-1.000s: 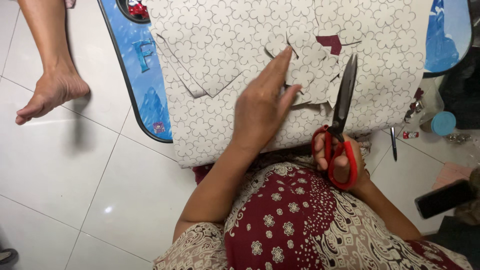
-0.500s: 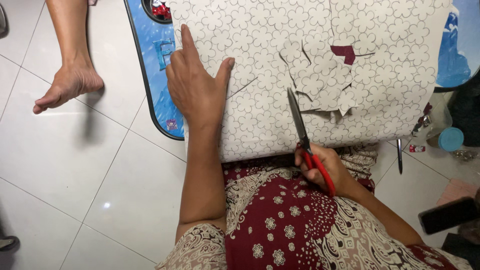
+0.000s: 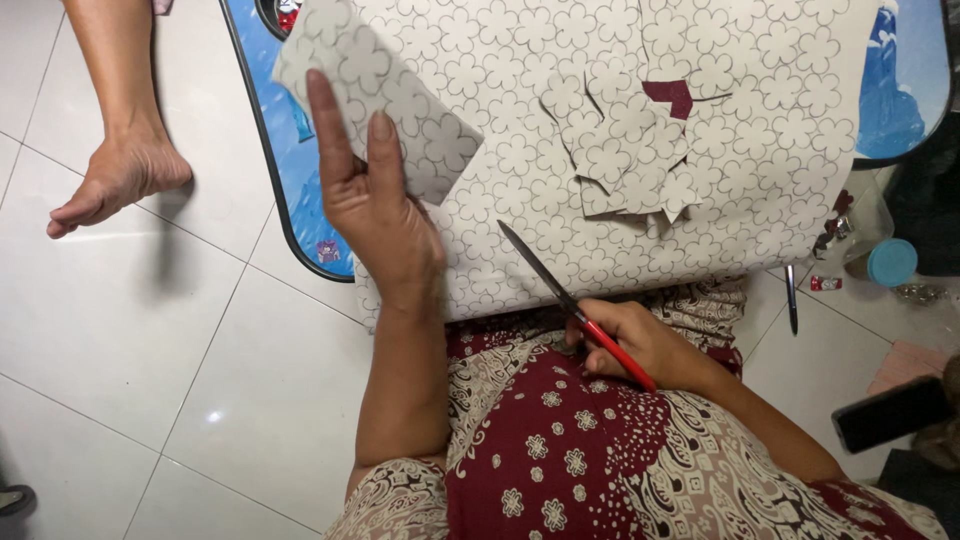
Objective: The person sits on the floor with patterned fabric laid over their lap and cuts small pieces from it using red-handled scissors. They repeatedly reposition the fabric, trim along marked lines, and set cut pieces aside as a pile of cut pieces accumulates on the fabric.
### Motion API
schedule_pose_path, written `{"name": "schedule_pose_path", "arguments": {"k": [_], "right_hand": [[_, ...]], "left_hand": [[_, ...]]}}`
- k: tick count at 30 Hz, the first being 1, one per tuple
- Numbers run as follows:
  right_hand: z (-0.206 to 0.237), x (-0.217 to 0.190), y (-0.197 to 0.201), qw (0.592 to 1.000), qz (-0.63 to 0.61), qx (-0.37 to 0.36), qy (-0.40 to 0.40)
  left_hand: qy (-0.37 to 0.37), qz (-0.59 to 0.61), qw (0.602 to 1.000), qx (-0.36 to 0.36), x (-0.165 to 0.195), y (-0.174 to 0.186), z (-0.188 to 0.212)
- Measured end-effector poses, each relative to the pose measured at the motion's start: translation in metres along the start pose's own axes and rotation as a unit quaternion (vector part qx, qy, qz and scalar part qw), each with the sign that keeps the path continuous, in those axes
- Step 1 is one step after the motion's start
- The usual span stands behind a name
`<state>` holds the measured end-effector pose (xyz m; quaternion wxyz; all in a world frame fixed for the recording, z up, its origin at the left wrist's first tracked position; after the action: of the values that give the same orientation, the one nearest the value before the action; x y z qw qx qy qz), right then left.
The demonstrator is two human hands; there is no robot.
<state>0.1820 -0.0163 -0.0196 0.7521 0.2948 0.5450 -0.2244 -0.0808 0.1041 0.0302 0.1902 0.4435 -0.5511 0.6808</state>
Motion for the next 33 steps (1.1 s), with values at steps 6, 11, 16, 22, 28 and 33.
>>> {"name": "schedule_pose_path", "arguments": {"k": [6, 11, 16, 22, 28, 33], "right_hand": [[0.003, 0.005, 0.002, 0.994, -0.058, 0.058, -0.065], [0.001, 0.005, 0.002, 0.999, -0.039, 0.033, -0.015], [0.0, -0.006, 0.001, 1.0, -0.023, -0.01, -0.003], [-0.003, -0.026, 0.003, 0.997, -0.062, 0.036, 0.006], [-0.003, -0.033, 0.013, 0.987, -0.082, 0.13, 0.049], [0.001, -0.031, 0.026, 0.975, -0.08, 0.199, 0.061]], "left_hand": [[0.121, 0.112, 0.983, -0.074, -0.024, 0.001, 0.027], [0.065, -0.073, 0.989, -0.107, -0.025, -0.004, 0.044], [0.09, -0.072, 0.991, -0.062, -0.037, -0.014, 0.048], [0.077, -0.057, 0.992, -0.078, -0.045, -0.02, 0.057], [0.095, -0.094, 0.982, -0.134, -0.046, -0.036, 0.075], [0.149, -0.089, 0.955, -0.241, -0.052, -0.033, 0.1]]}}
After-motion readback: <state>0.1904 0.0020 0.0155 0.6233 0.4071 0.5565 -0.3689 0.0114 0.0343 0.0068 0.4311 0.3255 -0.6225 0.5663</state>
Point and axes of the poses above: each hand's wrist, its own z-axis away from the middle knuckle, its own y-axis out of the back of the hand, x = y × z, the point moved 2 cm from there along -z, towards the middle knuckle, and after that the axes turned 12 degrees about y, right-handed, at the moved point
